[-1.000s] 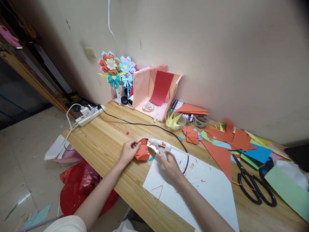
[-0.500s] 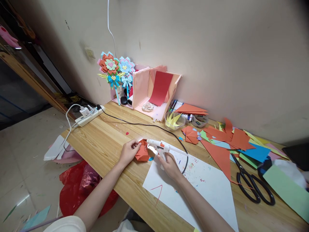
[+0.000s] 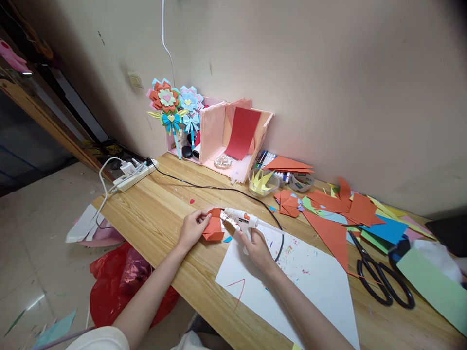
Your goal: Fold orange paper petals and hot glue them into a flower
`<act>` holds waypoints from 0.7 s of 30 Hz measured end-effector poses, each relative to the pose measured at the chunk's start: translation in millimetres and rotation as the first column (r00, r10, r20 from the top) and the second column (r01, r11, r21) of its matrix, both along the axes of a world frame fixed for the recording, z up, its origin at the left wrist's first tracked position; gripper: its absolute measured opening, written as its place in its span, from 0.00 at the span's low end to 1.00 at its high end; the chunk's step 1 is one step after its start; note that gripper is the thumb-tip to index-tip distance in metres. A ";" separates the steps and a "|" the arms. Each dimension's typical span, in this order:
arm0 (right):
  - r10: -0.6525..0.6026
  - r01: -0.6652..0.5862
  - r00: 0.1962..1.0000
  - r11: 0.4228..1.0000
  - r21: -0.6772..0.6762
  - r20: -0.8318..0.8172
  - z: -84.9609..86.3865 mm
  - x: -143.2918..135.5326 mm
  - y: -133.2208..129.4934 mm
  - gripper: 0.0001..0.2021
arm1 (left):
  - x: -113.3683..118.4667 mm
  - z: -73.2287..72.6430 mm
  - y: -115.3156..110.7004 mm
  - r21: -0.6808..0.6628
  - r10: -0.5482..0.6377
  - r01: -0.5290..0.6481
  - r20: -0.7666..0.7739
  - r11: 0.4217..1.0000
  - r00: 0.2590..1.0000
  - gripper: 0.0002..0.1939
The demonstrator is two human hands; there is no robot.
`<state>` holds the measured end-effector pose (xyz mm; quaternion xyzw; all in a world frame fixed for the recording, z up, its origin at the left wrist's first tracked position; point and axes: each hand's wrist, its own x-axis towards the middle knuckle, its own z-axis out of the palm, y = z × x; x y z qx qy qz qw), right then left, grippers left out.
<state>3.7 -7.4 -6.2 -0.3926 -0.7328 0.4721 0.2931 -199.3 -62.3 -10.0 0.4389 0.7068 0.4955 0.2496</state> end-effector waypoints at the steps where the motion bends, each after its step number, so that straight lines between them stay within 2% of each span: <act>1: -0.003 0.003 1.000 1.000 -0.003 0.003 -0.7 0.2 0.1 0.19 | -0.1 0.0 0.0 0.003 -0.001 0.001 -0.002 1.000 1.000 0.13; 6: -0.022 0.021 0.999 1.000 -0.021 -0.033 -1.4 1.2 0.6 0.18 | -2.3 -1.8 0.2 0.030 0.012 -0.013 0.045 0.999 0.999 0.13; 10: -0.095 0.090 0.988 0.995 -0.049 -0.120 7.4 -13.0 11.6 0.18 | -5.9 3.1 -1.5 0.059 0.019 -0.030 0.174 0.998 0.985 0.13; 13: -0.105 0.100 0.979 0.994 -0.037 -0.172 16.5 -43.1 31.8 0.17 | -6.2 15.3 -7.9 0.094 -0.012 -0.017 0.296 0.995 0.955 0.14; 15: -0.080 0.091 0.983 0.994 0.057 -0.166 19.6 -69.7 48.0 0.16 | -4.0 25.4 -15.1 0.097 -0.022 -0.013 0.354 0.995 0.935 0.15; 18: -0.036 0.056 0.994 0.977 0.206 -0.099 16.5 -108.1 67.7 0.14 | 1.9 37.6 -26.1 0.098 -0.027 -0.018 0.431 0.995 0.902 0.15; 21: -0.041 0.032 0.998 0.981 0.191 0.042 8.0 -132.6 76.0 0.12 | 9.9 44.5 -30.0 0.112 -0.068 0.017 0.470 0.994 0.880 0.15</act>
